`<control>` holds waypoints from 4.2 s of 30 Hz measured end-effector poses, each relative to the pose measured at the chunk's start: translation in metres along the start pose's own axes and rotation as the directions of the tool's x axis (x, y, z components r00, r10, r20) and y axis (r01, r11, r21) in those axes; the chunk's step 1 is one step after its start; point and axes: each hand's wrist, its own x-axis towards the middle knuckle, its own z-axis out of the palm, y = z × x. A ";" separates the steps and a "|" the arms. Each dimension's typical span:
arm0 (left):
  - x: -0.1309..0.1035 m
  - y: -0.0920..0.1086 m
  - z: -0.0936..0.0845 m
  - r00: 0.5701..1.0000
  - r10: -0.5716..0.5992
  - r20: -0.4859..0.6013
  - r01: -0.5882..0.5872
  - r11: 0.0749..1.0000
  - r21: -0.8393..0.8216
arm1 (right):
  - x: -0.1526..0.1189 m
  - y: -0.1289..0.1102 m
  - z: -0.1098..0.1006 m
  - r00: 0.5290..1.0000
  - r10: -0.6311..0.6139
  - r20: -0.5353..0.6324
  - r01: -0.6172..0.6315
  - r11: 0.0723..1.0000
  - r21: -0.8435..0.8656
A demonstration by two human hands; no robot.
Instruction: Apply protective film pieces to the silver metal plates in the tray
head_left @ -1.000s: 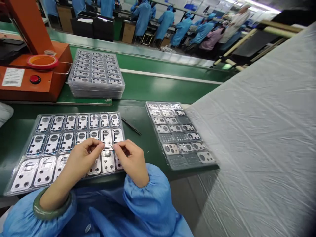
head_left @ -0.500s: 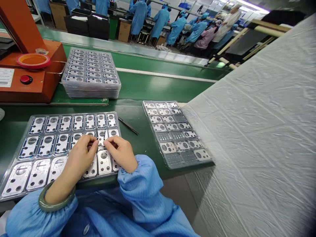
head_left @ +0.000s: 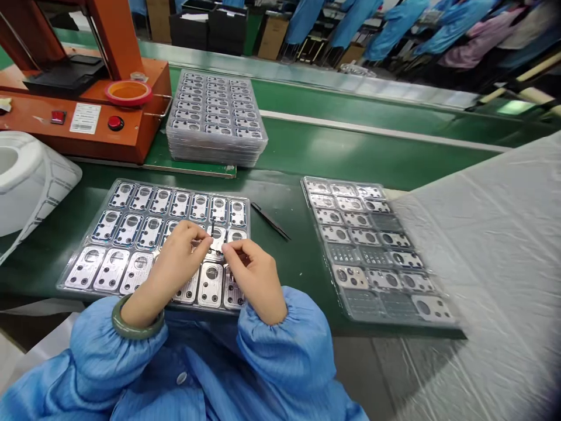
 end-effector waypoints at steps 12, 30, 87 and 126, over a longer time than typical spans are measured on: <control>-0.004 -0.006 0.006 0.999 -0.036 0.018 0.036 0.999 -0.020 | 0.004 0.011 0.011 0.998 0.051 -0.036 -0.055 0.990 -0.126; -0.003 -0.007 0.010 0.999 -0.018 -0.026 0.018 1.000 0.023 | 0.004 0.008 0.012 0.996 0.082 -0.042 -0.090 0.974 -0.210; -0.003 -0.012 0.007 0.994 0.100 0.052 -0.106 0.985 0.139 | 0.010 0.017 -0.001 0.987 -0.063 0.151 0.100 0.962 -0.253; -0.003 -0.020 0.010 0.981 0.191 0.037 -0.194 0.975 0.113 | 0.005 0.014 0.011 0.999 -0.022 0.030 0.031 0.945 -0.327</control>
